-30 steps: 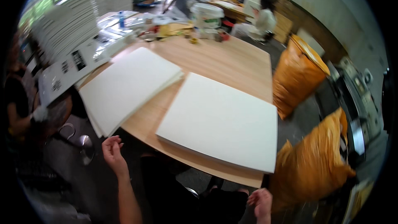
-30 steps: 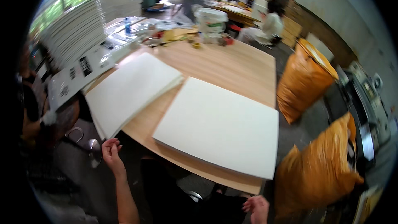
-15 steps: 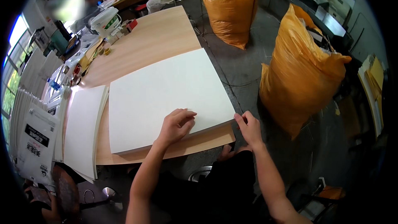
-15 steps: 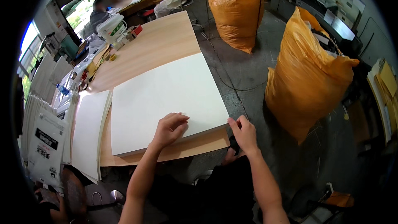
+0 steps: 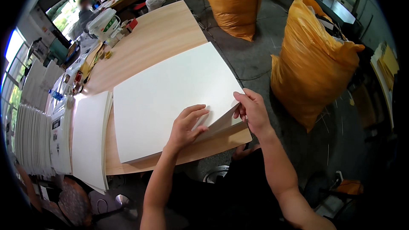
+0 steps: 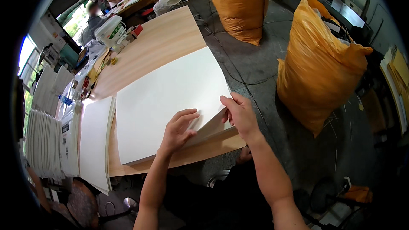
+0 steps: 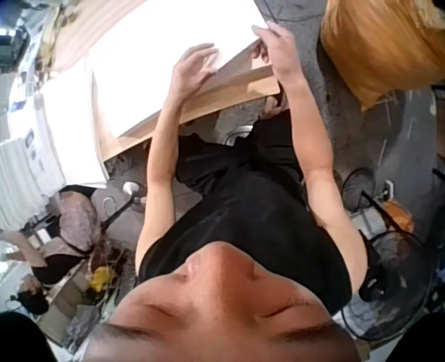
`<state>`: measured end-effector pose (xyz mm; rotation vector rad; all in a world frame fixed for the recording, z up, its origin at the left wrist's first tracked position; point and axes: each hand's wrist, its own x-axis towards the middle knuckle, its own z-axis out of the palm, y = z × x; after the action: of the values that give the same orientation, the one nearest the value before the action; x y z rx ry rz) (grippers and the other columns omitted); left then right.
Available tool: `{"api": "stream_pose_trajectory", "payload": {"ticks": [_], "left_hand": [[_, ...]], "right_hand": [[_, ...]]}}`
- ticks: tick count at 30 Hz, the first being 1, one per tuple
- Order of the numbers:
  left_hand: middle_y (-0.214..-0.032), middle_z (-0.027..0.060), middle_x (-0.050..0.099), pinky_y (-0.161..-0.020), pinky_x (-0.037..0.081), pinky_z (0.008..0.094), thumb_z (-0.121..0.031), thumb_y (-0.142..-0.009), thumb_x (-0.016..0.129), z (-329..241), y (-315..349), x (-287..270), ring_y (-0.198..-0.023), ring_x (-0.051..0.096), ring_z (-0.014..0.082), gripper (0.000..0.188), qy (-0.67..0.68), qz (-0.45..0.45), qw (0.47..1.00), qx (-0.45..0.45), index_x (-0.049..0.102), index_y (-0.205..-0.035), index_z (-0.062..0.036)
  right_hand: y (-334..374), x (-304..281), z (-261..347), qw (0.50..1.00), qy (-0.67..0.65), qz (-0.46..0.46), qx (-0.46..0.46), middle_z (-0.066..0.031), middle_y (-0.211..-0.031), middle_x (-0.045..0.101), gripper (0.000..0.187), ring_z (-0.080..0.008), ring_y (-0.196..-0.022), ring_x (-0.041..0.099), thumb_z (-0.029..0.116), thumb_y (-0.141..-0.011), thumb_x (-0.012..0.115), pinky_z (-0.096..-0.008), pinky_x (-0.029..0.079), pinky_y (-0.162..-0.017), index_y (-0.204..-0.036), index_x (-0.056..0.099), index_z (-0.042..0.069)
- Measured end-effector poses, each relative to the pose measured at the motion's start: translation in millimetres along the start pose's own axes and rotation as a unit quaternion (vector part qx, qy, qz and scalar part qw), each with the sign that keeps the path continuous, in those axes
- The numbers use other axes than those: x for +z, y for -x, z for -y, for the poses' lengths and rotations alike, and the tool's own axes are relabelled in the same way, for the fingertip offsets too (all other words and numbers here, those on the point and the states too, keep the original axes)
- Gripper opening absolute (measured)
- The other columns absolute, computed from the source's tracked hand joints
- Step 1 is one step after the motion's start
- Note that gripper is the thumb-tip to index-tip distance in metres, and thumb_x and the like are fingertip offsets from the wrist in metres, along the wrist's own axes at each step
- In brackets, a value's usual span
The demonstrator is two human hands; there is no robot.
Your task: The person handles large white paper sheets by picking up a stack from a table, checking the corners and edges, and moving them between different piles.
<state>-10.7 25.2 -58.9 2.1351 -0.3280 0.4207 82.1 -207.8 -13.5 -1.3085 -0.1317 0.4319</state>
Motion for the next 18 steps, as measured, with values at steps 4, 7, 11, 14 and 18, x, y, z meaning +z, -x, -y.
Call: {"api": "stream_pose_trajectory", "payload": {"ticks": [4,7,11,14,18], "left_hand": [[-0.132,0.0125,0.062,-0.101,0.053,0.0415,-0.032,-0.072,0.092,-4.5,-1.6,-1.5,-0.122,0.062,0.0305,0.058,0.013,0.003,1.0,0.023,0.073,-0.123,-0.0125],[-0.129,0.012,0.062,-0.102,0.053,0.0407,-0.027,-0.069,0.095,-0.2,0.6,-0.9,-0.123,0.061,0.0296,0.062,0.02,0.004,1.0,0.012,0.072,-0.125,-0.0139],[-0.127,0.0131,0.062,-0.102,0.053,0.0391,-0.017,-0.071,0.093,-0.6,2.2,-4.0,-0.121,0.062,0.0281,0.06,0.049,0.008,0.998,-0.026,0.071,-0.127,-0.0139],[-0.128,0.0137,0.062,-0.101,0.052,0.0382,-0.012,-0.081,0.086,-4.8,3.2,2.0,-0.117,0.063,0.0266,0.047,0.137,-0.044,0.987,-0.074,0.072,-0.125,-0.0095],[-0.127,0.0152,0.062,-0.1,0.05,0.0355,-0.003,-0.092,0.068,-5.3,0.7,12.8,-0.114,0.065,0.0261,0.033,0.092,-0.155,0.983,-0.034,0.071,-0.124,-0.0077]], "right_hand": [[0.5,1.3,3.2,1.0,-0.026,0.004,0.004,0.0003,-0.064,0.057,0.028,-0.0103,-0.053,0.059,0.023,-0.099,0.065,-0.0234,0.038,-0.047,-0.076,0.059,0.009],[-0.9,0.4,4.4,1.0,-0.014,0.003,0.005,0.0004,-0.063,0.056,0.03,-0.0101,-0.054,0.06,0.024,-0.1,0.065,-0.0229,0.038,-0.048,-0.075,0.057,0.009],[-1.1,1.1,6.8,1.0,0.013,0.011,-0.007,0.0012,-0.061,0.055,0.036,-0.0107,-0.054,0.06,0.031,-0.099,0.067,-0.0239,0.039,-0.048,-0.073,0.055,0.01],[0.4,5.7,9.4,1.0,0.004,0.006,-0.023,0.0014,-0.06,0.055,0.041,-0.0107,-0.054,0.06,0.037,-0.098,0.069,-0.0244,0.04,-0.048,-0.072,0.054,0.01],[-4.2,14.3,-6.9,0.852,0.457,-0.085,-0.241,0.0015,-0.058,0.053,0.042,-0.0094,-0.052,0.059,0.035,-0.099,0.067,-0.0229,0.039,-0.046,-0.069,0.053,0.01]]}}
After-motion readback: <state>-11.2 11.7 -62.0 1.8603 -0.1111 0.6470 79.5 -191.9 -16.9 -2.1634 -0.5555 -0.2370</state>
